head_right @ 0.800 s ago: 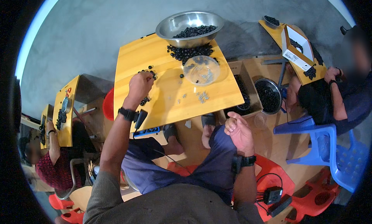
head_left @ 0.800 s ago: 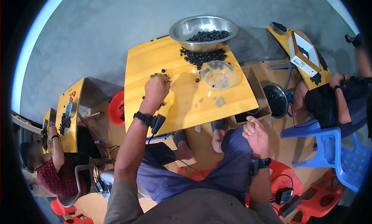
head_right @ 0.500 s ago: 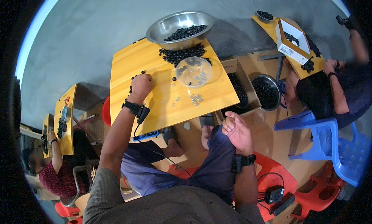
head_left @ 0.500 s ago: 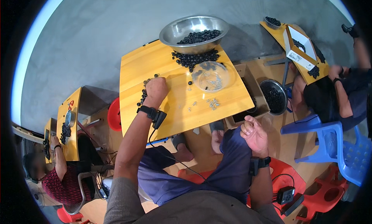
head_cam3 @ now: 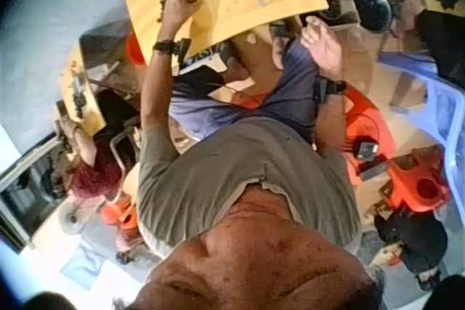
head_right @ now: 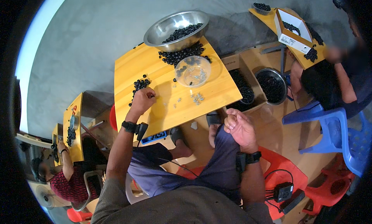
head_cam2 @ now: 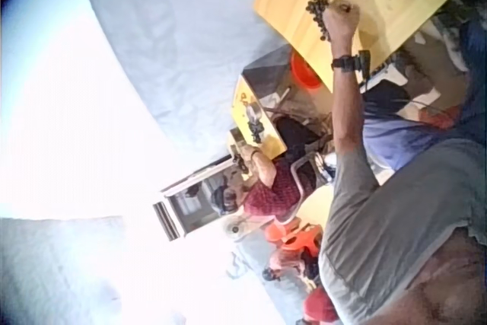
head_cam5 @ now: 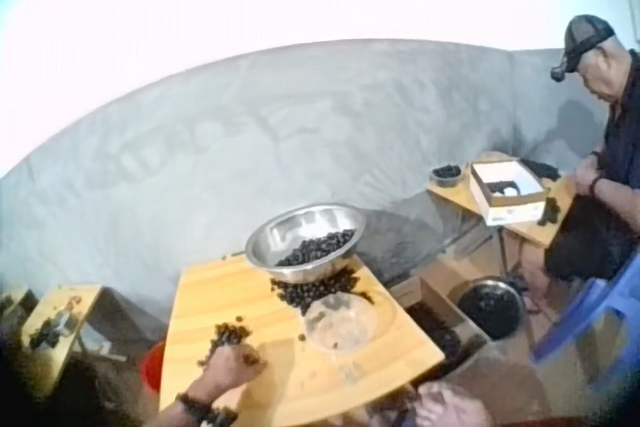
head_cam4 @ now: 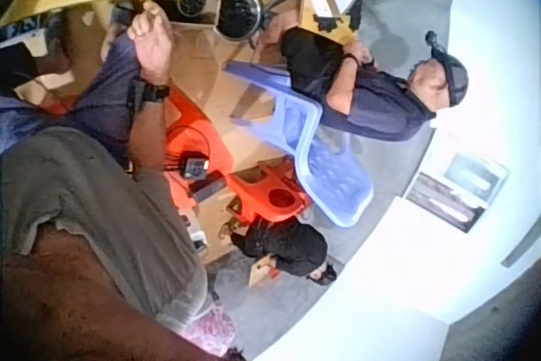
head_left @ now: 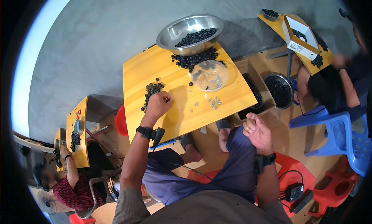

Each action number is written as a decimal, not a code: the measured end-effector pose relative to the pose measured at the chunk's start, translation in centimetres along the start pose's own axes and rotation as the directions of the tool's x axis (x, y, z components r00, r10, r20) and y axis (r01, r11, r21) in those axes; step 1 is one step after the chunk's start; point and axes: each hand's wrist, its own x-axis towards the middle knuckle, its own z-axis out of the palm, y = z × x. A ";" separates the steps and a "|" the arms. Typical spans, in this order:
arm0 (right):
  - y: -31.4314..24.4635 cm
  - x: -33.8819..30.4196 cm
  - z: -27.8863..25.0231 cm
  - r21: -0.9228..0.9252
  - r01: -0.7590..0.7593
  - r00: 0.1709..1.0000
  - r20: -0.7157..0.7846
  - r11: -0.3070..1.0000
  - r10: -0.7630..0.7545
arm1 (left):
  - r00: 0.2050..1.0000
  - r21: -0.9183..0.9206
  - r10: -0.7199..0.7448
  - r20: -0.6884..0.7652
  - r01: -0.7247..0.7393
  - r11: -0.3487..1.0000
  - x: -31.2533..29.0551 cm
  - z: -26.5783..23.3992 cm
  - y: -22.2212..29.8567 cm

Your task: Fitting rubber O-rings onto black plastic components at a workbench.

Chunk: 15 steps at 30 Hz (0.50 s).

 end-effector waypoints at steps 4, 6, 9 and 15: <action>0.2 0.2 -0.2 0.027 -0.008 0.999 0.037 1.000 0.007 | 0.984 -0.033 -0.098 -0.148 0.094 0.995 1.2 -1.7 -1.5; 0.2 0.1 -0.3 0.033 -0.007 0.999 0.038 0.999 0.005 | 0.980 -0.004 -0.123 -0.157 0.124 0.992 2.7 -2.4 -1.8; 0.3 0.2 -0.1 0.032 0.000 0.999 0.036 0.999 -0.001 | 0.963 0.101 -0.129 -0.238 0.157 0.982 5.0 -3.2 -3.2; 0.0 0.2 -0.2 0.046 0.001 0.999 0.039 0.999 -0.003 | 0.972 0.432 -0.221 -0.081 0.234 0.871 9.5 -2.3 -4.4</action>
